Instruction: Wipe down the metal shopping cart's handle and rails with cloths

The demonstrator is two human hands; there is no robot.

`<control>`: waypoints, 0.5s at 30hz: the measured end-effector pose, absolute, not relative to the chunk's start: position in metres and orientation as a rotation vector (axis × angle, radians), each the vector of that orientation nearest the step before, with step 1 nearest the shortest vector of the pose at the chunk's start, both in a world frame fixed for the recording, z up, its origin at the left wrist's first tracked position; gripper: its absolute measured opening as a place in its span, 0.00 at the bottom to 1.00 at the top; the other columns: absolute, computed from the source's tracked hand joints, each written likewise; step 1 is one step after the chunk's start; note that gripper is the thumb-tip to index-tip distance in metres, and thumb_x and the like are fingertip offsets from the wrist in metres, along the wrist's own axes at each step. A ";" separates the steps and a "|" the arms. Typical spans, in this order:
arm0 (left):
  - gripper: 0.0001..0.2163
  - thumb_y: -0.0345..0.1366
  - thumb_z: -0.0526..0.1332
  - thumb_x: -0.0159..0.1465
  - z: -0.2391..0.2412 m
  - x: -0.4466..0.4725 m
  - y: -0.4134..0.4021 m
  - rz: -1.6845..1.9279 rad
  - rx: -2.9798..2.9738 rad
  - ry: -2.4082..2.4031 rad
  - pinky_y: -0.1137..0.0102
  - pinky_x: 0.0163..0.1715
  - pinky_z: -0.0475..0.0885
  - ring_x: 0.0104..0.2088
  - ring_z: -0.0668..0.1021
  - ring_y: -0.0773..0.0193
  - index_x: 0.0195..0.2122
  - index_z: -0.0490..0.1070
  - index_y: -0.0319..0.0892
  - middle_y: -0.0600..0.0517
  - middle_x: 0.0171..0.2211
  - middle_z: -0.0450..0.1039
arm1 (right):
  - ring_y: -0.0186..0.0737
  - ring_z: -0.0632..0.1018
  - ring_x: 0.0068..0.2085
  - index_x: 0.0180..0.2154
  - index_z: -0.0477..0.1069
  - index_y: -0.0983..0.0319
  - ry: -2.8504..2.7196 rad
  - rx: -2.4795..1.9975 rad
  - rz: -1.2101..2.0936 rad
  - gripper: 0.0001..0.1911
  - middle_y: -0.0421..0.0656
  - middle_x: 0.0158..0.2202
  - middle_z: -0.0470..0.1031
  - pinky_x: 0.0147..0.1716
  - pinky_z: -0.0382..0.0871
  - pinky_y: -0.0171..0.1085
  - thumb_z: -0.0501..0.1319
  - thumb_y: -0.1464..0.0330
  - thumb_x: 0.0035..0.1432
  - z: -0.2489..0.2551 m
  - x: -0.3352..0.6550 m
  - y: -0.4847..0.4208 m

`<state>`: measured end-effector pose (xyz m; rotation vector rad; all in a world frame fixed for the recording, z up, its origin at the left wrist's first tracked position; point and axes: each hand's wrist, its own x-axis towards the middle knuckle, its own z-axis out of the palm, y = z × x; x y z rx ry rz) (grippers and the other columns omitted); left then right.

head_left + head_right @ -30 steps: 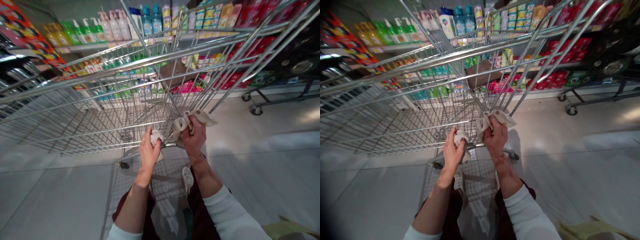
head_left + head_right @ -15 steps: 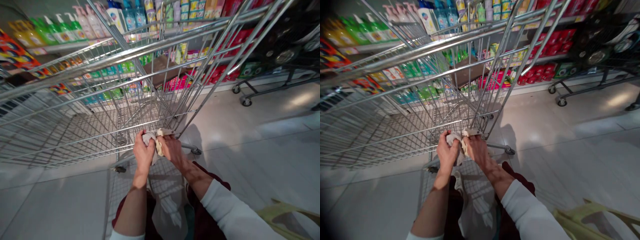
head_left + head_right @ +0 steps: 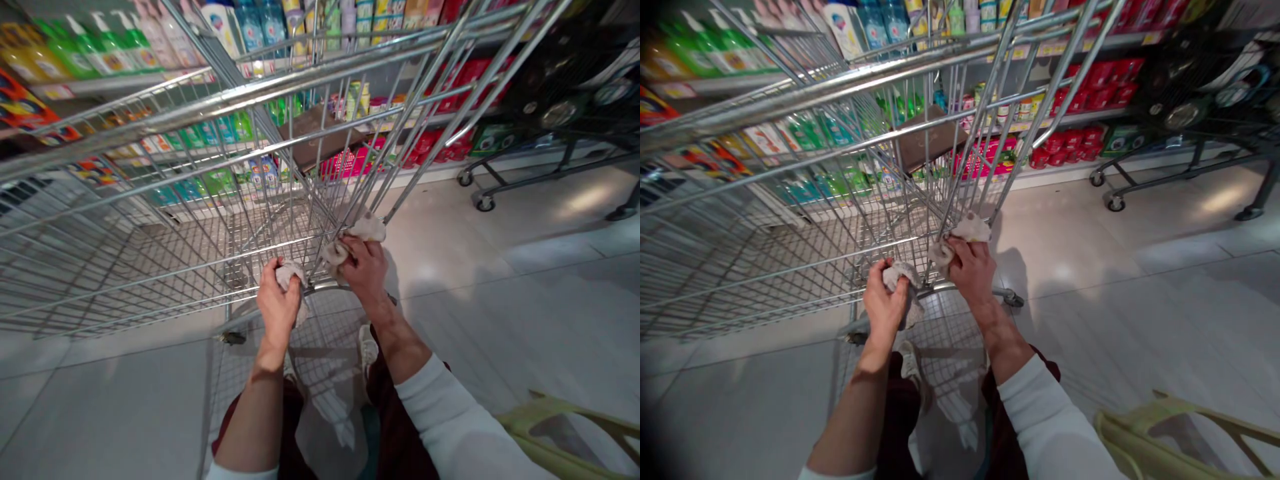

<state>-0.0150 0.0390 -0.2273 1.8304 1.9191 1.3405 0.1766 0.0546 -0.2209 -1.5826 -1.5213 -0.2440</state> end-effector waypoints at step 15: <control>0.22 0.39 0.60 0.59 -0.224 -0.015 0.040 1.304 1.789 1.959 0.62 0.54 0.71 0.51 0.79 0.54 0.56 0.69 0.42 0.45 0.51 0.77 | 0.41 0.79 0.48 0.53 0.73 0.56 -2.142 -1.889 0.371 0.20 0.44 0.47 0.81 0.42 0.70 0.35 0.56 0.72 0.61 -0.223 0.156 0.039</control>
